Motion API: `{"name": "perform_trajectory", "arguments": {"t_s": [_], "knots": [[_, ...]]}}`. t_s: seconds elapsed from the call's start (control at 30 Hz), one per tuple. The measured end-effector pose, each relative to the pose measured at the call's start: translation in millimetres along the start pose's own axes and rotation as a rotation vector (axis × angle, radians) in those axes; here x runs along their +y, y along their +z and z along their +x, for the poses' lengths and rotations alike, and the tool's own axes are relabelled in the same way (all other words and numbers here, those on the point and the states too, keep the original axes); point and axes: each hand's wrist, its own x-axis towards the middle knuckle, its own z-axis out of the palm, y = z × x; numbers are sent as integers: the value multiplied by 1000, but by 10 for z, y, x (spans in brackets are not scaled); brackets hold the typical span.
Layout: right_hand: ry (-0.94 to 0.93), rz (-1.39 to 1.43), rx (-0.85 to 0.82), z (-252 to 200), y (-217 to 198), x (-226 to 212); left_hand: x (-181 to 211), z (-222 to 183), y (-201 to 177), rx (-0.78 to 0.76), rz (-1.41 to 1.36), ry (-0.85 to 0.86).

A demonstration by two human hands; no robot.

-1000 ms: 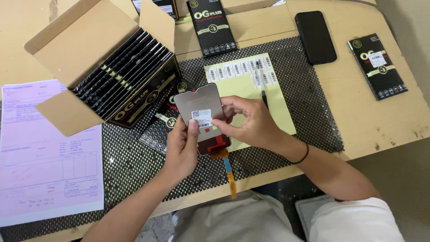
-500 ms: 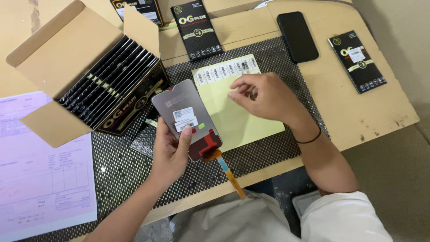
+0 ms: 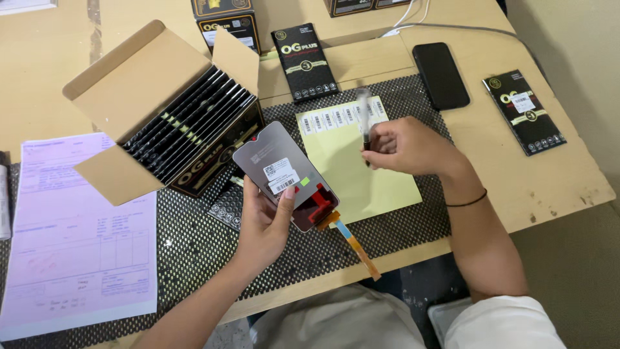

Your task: The person labels replacement screens by peeling a barcode from a sheet and applying it to the back of the screen, writes on the label with a pen, and then places the labeled screen into a box.

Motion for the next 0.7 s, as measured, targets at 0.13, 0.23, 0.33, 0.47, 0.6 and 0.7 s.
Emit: {"name": "perform_trajectory", "arguments": {"t_s": [0.13, 0.23, 0.33, 0.47, 0.6, 0.7], "knots": [[-521, 318, 17, 50, 350, 69, 8, -17, 38, 27, -14, 14], [-756, 438, 136, 94, 623, 65, -37, -19, 69, 55, -2, 20], [-803, 474, 148, 39, 765, -92, -128, -36, 109, 99, -9, 54], [-883, 405, 312, -1, 919, -185, -198, -107, 155, 97, -67, 29], [-913, 300, 454, -7, 974, -183, -255, -198, 182, 117, -94, 28], [-927, 301, 473, -13, 960, -205, -401, -224, 173, 77, -97, 38]]}}
